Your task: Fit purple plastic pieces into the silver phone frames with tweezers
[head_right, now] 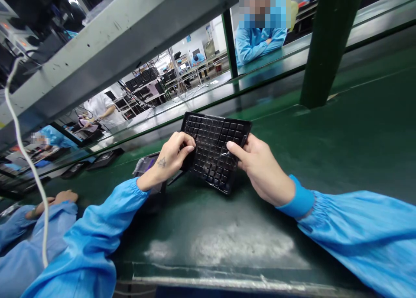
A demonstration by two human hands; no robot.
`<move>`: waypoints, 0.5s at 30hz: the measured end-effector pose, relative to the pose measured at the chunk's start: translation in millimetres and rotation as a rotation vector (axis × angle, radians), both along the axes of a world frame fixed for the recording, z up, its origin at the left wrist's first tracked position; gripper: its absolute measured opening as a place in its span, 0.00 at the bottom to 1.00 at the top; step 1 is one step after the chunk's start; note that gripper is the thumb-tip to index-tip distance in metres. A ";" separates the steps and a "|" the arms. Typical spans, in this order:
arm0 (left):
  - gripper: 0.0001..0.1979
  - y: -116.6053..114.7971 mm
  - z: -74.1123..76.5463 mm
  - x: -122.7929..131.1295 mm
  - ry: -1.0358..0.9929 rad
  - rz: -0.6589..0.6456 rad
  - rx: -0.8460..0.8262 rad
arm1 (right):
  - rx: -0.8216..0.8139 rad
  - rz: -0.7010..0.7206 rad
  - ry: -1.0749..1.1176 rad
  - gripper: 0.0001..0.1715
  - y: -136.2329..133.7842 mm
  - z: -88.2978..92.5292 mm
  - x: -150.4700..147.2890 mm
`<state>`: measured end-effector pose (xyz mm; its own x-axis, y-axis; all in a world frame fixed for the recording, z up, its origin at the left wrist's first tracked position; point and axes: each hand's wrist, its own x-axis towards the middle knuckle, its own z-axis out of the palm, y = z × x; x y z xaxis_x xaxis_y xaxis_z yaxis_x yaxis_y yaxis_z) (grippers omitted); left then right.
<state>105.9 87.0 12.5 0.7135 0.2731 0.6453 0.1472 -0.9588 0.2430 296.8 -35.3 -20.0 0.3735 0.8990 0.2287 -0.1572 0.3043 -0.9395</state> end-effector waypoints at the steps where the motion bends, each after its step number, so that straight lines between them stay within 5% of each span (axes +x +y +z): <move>1: 0.06 0.5 -0.3 -1.3 -0.011 -0.018 -0.028 | -0.003 0.006 0.009 0.20 0.4 -0.2 0.6; 6: 0.10 0.1 -2.3 -8.9 -0.061 -0.141 -0.238 | -0.048 0.040 0.115 0.15 6.3 -0.5 7.6; 10: 0.14 -6.7 -1.4 -14.8 -0.131 -0.248 -0.438 | -0.110 -0.064 0.192 0.09 15.5 -0.9 18.8; 15: 0.11 -12.1 1.0 -25.9 -0.171 -0.247 -0.581 | -0.148 -0.110 0.196 0.06 22.0 -3.5 27.3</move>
